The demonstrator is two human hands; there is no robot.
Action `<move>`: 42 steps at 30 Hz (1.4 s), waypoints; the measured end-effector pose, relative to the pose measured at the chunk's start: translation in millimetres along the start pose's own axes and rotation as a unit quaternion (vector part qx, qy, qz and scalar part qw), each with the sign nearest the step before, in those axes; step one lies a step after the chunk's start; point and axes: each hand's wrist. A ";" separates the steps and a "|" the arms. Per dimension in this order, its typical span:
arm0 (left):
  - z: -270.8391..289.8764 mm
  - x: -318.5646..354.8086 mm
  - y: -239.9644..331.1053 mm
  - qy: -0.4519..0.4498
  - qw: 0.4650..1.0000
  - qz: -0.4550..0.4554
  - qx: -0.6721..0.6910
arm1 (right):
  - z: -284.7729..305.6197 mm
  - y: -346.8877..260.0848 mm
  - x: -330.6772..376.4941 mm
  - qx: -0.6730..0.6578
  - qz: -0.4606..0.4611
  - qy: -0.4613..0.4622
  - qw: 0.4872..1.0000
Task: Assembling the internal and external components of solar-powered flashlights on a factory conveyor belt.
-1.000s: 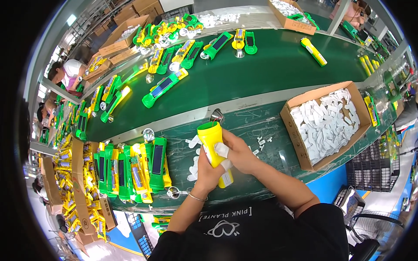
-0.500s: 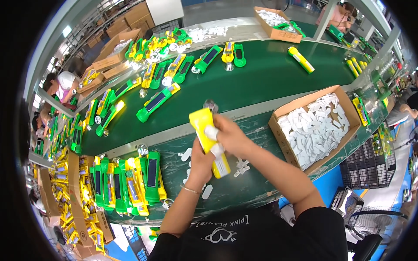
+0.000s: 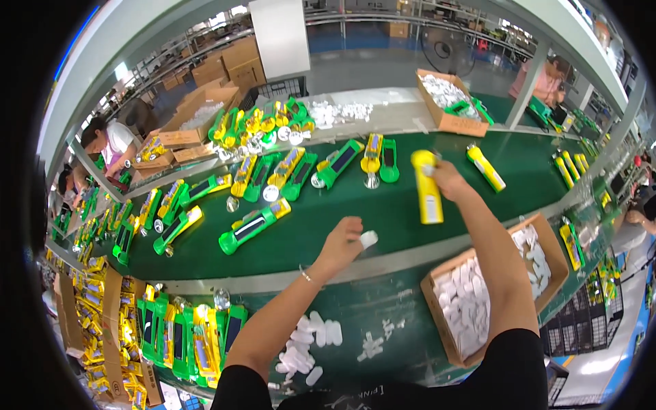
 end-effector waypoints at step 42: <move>81.0 144.3 33.8 -0.239 0.734 0.162 0.615 | -233.3 -118.6 184.0 0.568 0.465 -0.398 0.551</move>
Point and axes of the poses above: each hand's wrist, its own x-axis away from the middle knuckle, its own z-axis out of the back of the hand, y = z × x, and after that the axes turned 2 degrees about -x, right-handed
